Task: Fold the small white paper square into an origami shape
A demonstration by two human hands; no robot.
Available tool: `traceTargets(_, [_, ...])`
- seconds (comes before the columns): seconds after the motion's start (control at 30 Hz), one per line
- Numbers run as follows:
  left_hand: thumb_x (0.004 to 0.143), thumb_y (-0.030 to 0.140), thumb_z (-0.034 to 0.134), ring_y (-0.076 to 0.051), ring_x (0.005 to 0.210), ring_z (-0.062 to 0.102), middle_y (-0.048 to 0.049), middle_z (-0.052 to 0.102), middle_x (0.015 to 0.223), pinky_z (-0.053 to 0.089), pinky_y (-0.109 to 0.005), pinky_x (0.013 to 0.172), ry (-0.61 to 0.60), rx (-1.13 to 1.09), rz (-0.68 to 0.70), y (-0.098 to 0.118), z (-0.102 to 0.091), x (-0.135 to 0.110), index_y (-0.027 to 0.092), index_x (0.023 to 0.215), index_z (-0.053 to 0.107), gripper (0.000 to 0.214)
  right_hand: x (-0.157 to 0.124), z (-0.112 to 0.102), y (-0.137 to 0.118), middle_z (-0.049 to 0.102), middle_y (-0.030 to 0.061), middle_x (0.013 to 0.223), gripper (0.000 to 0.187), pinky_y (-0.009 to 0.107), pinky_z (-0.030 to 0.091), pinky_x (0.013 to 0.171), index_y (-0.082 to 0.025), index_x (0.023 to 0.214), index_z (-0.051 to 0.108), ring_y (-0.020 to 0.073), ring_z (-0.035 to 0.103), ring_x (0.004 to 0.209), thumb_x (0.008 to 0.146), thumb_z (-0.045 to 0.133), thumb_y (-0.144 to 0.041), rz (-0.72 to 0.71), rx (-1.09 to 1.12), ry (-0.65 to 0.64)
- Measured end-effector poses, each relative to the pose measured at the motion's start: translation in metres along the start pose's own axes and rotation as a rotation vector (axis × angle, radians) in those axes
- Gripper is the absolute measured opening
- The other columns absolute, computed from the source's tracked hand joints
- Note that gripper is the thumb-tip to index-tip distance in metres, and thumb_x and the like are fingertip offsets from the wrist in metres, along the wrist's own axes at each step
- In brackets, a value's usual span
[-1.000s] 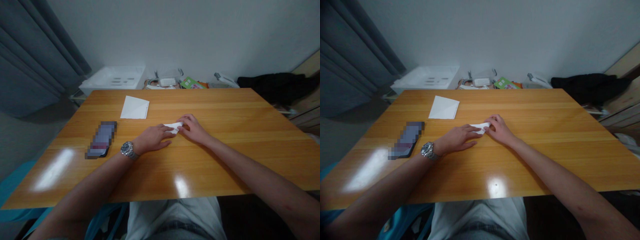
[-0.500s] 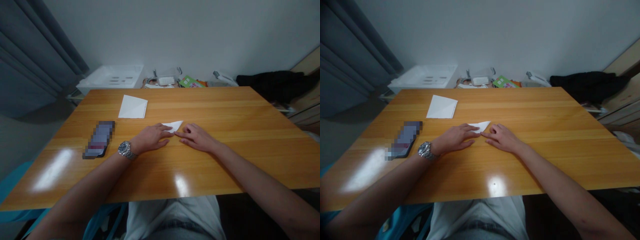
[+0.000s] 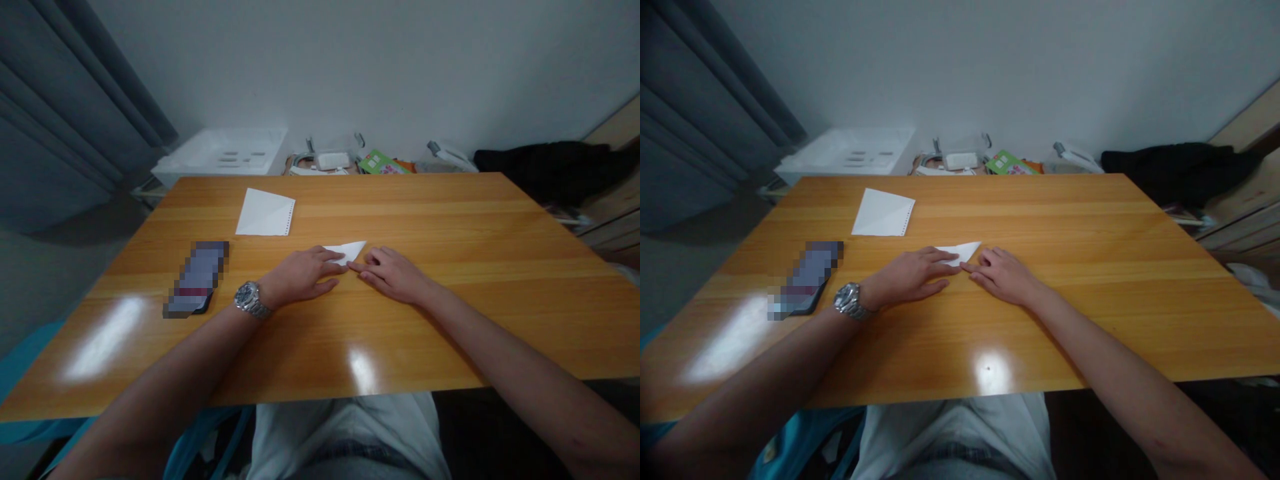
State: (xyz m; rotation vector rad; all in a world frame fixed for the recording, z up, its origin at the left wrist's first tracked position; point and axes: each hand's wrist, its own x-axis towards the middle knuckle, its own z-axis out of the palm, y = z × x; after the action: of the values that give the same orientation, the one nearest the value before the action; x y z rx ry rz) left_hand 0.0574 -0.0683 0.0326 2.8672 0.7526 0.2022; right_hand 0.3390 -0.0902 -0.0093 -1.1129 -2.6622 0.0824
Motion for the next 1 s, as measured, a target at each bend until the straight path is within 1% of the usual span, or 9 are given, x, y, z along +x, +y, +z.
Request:
traceTargets(0.1, [0.103,0.039,0.050,-0.025,0.132,0.054,-0.0052,0.055,0.150,0.045,-0.040,0.113,-0.002,0.002,0.001,0.001,-0.001,0.000,0.027,0.138,0.062,0.039,0.001,0.001,0.001,0.057,0.0075,0.092,0.045,0.036,0.040,0.076,-0.030,0.141,0.063,0.0226,0.051,0.087,0.108,0.036,-0.045,-0.007,-0.016,0.001])
traceTargets(0.3, [0.103,0.041,0.049,-0.025,0.132,0.054,-0.0049,0.055,0.150,0.046,-0.041,0.112,0.008,0.002,0.005,0.000,0.001,0.001,0.027,0.139,0.061,0.040,0.000,0.001,0.003,0.058,0.0092,0.094,0.045,0.035,0.042,0.077,-0.027,0.138,0.066,0.0232,0.052,0.088,0.108,0.036,-0.044,-0.009,-0.035,0.012])
traceTargets(0.5, [0.103,0.041,0.050,-0.025,0.131,0.054,-0.0047,0.054,0.151,0.047,-0.041,0.111,0.000,0.003,-0.001,0.000,0.001,0.000,0.028,0.140,0.061,0.041,-0.002,-0.003,0.006,0.060,0.0103,0.097,0.046,0.036,0.044,0.079,-0.024,0.137,0.066,0.0233,0.054,0.088,0.108,0.036,-0.042,0.041,-0.038,0.010])
traceTargets(0.67, [0.103,0.042,0.049,-0.025,0.131,0.055,-0.0053,0.054,0.151,0.046,-0.041,0.112,0.002,-0.006,-0.001,0.000,0.000,0.000,0.027,0.139,0.061,0.041,-0.002,-0.006,0.004,0.061,0.0103,0.098,0.044,0.036,0.045,0.079,-0.024,0.136,0.067,0.0227,0.054,0.088,0.108,0.037,-0.040,0.057,-0.046,0.013])
traceTargets(0.83, [0.103,0.041,0.049,-0.025,0.131,0.055,-0.0069,0.055,0.150,0.045,-0.042,0.113,-0.006,-0.006,0.007,0.000,0.001,0.001,0.026,0.140,0.061,0.041,-0.003,-0.005,0.005,0.061,0.0109,0.099,0.045,0.037,0.046,0.081,-0.024,0.137,0.066,0.0236,0.055,0.089,0.108,0.037,-0.041,0.055,-0.055,0.011])
traceTargets(1.0, [0.103,0.043,0.050,-0.025,0.131,0.054,-0.0054,0.055,0.150,0.046,-0.041,0.112,0.001,0.003,-0.003,-0.001,0.003,0.002,0.026,0.140,0.060,0.042,-0.004,-0.006,0.010,0.061,0.0120,0.102,0.047,0.038,0.047,0.085,-0.023,0.142,0.062,0.0245,0.056,0.092,0.108,0.035,-0.040,0.076,-0.038,0.020])
